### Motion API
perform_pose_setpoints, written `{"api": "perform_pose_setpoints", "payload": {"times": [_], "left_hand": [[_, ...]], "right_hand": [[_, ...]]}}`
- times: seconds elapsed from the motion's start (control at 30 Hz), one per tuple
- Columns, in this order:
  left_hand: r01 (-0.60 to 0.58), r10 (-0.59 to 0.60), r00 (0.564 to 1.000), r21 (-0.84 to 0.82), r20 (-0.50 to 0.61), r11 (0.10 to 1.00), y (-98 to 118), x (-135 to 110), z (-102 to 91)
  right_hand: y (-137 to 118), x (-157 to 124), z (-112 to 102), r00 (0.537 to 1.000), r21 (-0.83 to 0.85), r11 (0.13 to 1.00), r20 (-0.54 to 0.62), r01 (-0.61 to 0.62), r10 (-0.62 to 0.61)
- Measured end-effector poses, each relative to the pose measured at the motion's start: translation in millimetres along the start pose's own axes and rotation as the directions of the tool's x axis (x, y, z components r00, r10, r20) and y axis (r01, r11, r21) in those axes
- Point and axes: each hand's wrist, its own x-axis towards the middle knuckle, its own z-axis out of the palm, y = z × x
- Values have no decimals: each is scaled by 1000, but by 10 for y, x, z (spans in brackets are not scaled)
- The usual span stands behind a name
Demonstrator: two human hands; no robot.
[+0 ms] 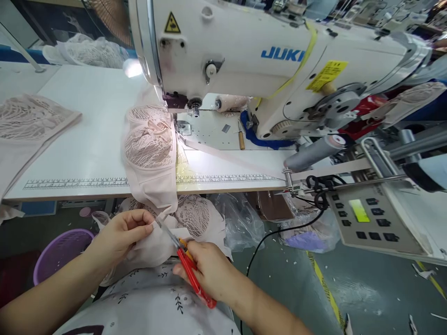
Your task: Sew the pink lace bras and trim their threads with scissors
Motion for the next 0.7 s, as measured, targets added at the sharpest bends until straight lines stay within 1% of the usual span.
{"api": "perform_pose_setpoints", "payload": {"times": [0.07, 0.13, 0.2, 0.23, 0.33, 0.4, 0.47, 0.53, 0.6, 0.63, 0.7], "left_hand": [[-19, 18, 1000, 35, 15, 999, 1, -10, 4], [-54, 52, 998, 100, 25, 994, 0, -32, 15], [-125, 122, 992, 206, 26, 971, -3, -65, 35], [-168, 168, 986, 267, 24, 949, -7, -84, 48], [-285, 290, 956, 414, 54, 864, -32, -133, 94], [-326, 319, 943, 471, 97, 820, -54, -151, 119], [-355, 321, 934, 526, 158, 773, -71, -156, 124], [-383, 321, 922, 607, 214, 696, -79, -153, 93], [-394, 314, 916, 708, 250, 586, -78, -150, 15], [-384, 308, 918, 759, 251, 526, -77, -151, -40], [-329, 293, 931, 848, 218, 415, -72, -160, -173]], "right_hand": [[36, -1, 0, 997, 42, 998, -74, 41, -38], [41, -5, -41, 981, 60, 995, -180, 83, -71], [7, -2, -92, 952, 86, 986, -284, 142, -112], [-24, 7, -107, 940, 112, 979, -317, 172, -129], [-137, 77, -87, 927, 237, 939, -337, 251, -163], [-202, 150, -35, 931, 296, 915, -321, 273, -174], [-238, 213, 10, 928, 314, 903, -321, 293, -190], [-235, 240, 20, 915, 279, 904, -338, 323, -222], [-195, 219, -15, 890, 213, 911, -378, 353, -257], [-164, 193, -46, 871, 170, 915, -409, 367, -273], [-92, 123, -128, 818, 99, 916, -494, 389, -294]]}}
